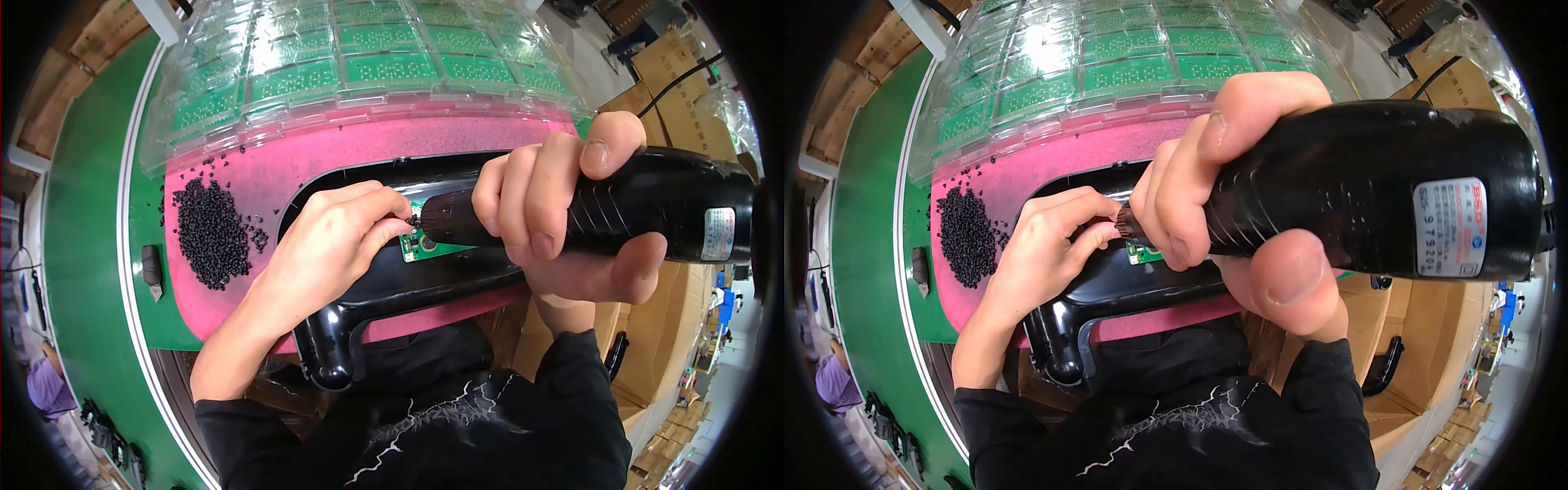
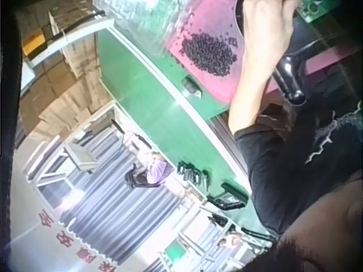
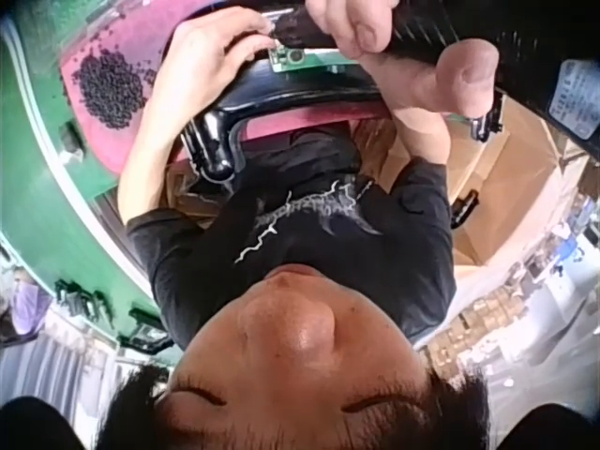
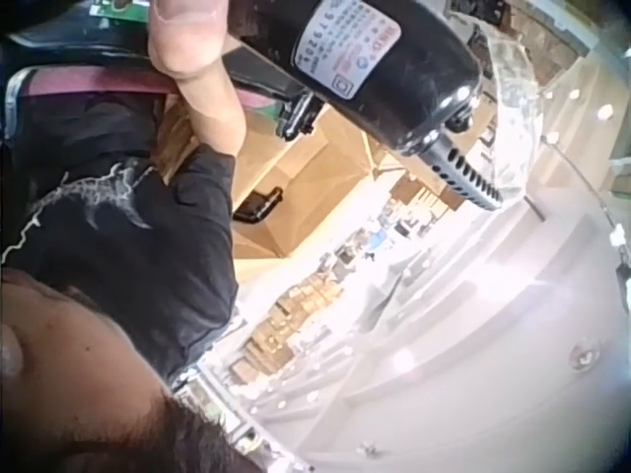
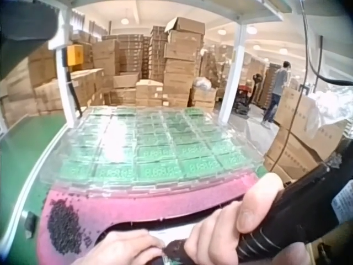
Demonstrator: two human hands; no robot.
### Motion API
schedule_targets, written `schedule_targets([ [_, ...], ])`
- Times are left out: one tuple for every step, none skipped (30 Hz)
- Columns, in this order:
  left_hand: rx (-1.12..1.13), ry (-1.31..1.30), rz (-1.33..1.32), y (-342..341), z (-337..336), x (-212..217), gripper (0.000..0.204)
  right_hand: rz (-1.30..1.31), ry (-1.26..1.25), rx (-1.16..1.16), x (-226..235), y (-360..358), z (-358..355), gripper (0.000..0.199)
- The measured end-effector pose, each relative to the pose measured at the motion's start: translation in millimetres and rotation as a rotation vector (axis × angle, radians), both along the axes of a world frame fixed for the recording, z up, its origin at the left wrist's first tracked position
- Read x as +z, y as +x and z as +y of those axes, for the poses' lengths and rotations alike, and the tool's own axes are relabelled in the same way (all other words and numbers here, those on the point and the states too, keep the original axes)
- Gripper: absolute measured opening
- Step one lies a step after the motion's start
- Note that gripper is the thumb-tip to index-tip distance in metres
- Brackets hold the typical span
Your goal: Assembling electronic units by installing circuit boards into plastic housings using an electric screwdriver and packing them into boxes.
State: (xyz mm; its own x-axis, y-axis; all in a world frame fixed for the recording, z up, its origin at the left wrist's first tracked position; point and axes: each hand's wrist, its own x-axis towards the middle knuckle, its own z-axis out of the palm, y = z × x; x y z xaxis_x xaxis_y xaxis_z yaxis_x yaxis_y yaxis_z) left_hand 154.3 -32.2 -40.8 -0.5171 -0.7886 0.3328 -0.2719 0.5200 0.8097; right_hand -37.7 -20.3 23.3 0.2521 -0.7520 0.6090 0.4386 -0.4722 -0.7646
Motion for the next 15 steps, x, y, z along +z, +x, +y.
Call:
schedule_targets([
  [-0.001,-0.004,0.016,-0.6,0.0,-0.4,0.012,0.002,-0.002,0.023,-0.2,-0.5,0.0,0.051],
  [-0.003,-0.004,0.015,-0.8,-0.2,0.4,0.012,0.002,-0.001,0.021,0.0,-0.8,-1.0,0.051],
  [-0.005,-0.008,0.005,-0.9,-0.7,2.2,0.012,0.008,-0.01,0.033,0.6,-1.0,-2.7,0.051],
  [-0.007,-0.011,-0.005,-1.0,-0.8,2.9,0.011,0.013,-0.018,0.046,1.0,-0.9,-3.3,0.052],
  [-0.011,-0.011,-0.005,-1.3,-0.5,1.9,0.011,0.013,-0.017,0.042,1.8,0.7,-1.3,0.052],
  [0.018,-0.013,0.005,-1.4,-0.1,0.2,0.011,0.03,0.028,-0.01,2.9,3.2,1.9,0.052],
  [0.049,-0.013,0.014,-0.6,0.1,-1.5,0.011,0.047,0.075,-0.059,2.5,4.6,3.3,0.052],
  [0.049,-0.012,0.013,0.9,-0.1,-2.1,0.011,0.144,0.022,-0.038,0.6,0.5,-7.3,0.053],
  [0.09,-0.028,0.011,2.7,-0.2,-2.4,0.012,0.199,0.034,-0.094,-0.7,4.4,-9.2,0.051],
  [0.127,-0.045,0.011,3.1,-0.5,-2.2,0.012,0.221,0.014,-0.108,-4.7,4.0,-12.2,0.05],
  [0.125,-0.045,0.012,2.9,-0.5,-2.5,0.012,0.243,-0.007,-0.121,-11.1,3.0,-16.1,0.049],
  [0.132,-0.059,-0.005,2.7,-0.4,-3.0,0.013,0.225,-0.016,-0.101,-15.9,3.6,-19.5,0.046],
  [0.142,-0.071,-0.021,2.9,0.0,-3.8,0.013,0.226,-0.014,-0.101,-17.1,4.5,-18.4,0.046],
  [0.143,-0.069,-0.02,3.0,0.6,-3.8,0.013,0.175,0.087,-0.117,-18.2,5.4,-16.5,0.036],
  [0.154,-0.051,-0.034,3.0,1.2,-3.0,0.013,0.124,0.188,-0.133,-19.2,6.4,-15.7,0.03],
])
